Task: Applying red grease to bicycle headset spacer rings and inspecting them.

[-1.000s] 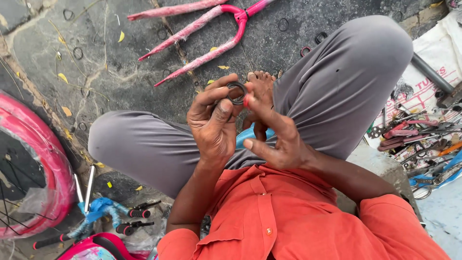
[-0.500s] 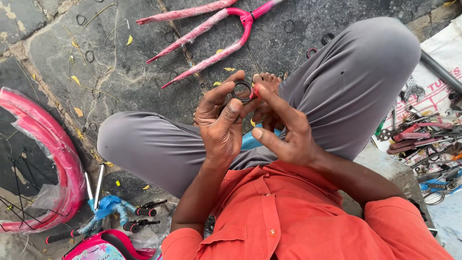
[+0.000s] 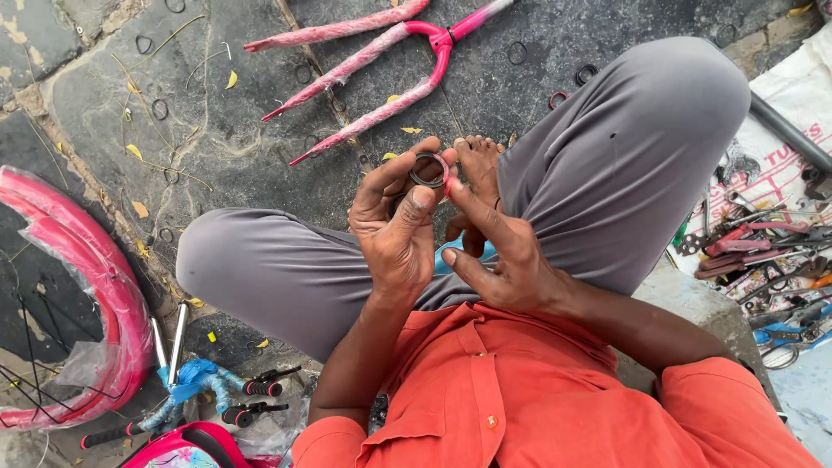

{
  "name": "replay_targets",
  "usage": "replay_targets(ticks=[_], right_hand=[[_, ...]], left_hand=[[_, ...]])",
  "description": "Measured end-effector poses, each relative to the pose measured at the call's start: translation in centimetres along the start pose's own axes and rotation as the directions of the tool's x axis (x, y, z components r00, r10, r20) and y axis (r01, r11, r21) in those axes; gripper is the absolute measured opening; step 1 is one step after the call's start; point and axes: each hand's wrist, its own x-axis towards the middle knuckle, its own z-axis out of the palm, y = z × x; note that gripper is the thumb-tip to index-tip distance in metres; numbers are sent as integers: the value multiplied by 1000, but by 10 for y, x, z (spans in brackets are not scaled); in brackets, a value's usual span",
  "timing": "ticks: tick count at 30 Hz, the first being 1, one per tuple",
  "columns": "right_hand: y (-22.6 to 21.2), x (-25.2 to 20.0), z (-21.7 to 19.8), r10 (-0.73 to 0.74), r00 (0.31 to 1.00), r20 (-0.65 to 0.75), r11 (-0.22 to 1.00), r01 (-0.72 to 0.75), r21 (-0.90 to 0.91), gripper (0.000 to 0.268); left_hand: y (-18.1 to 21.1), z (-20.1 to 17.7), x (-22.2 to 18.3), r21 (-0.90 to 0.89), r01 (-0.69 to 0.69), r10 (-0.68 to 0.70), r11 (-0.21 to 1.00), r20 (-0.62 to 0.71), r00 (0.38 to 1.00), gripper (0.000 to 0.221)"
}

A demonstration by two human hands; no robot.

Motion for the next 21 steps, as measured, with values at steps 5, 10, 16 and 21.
replay_targets(ticks=[5, 10, 16, 21], right_hand=[[12, -8, 0, -106, 989, -104, 953, 72, -294, 87], [4, -4, -6, -14, 999, -42, 993, 9, -120, 92], [10, -4, 4, -107, 994, -38, 975, 98, -200, 90], [8, 1, 4, -312, 950, -7, 772, 249, -585, 88]], left_hand=[[7, 6, -1, -63, 34, -35, 997, -3, 999, 29], [6, 7, 2, -30, 0, 0, 1000, -4, 1000, 26], [3, 3, -6, -21, 17, -18, 1000, -32, 999, 36], [0, 0, -4, 55, -50, 52, 997, -19, 998, 32]])
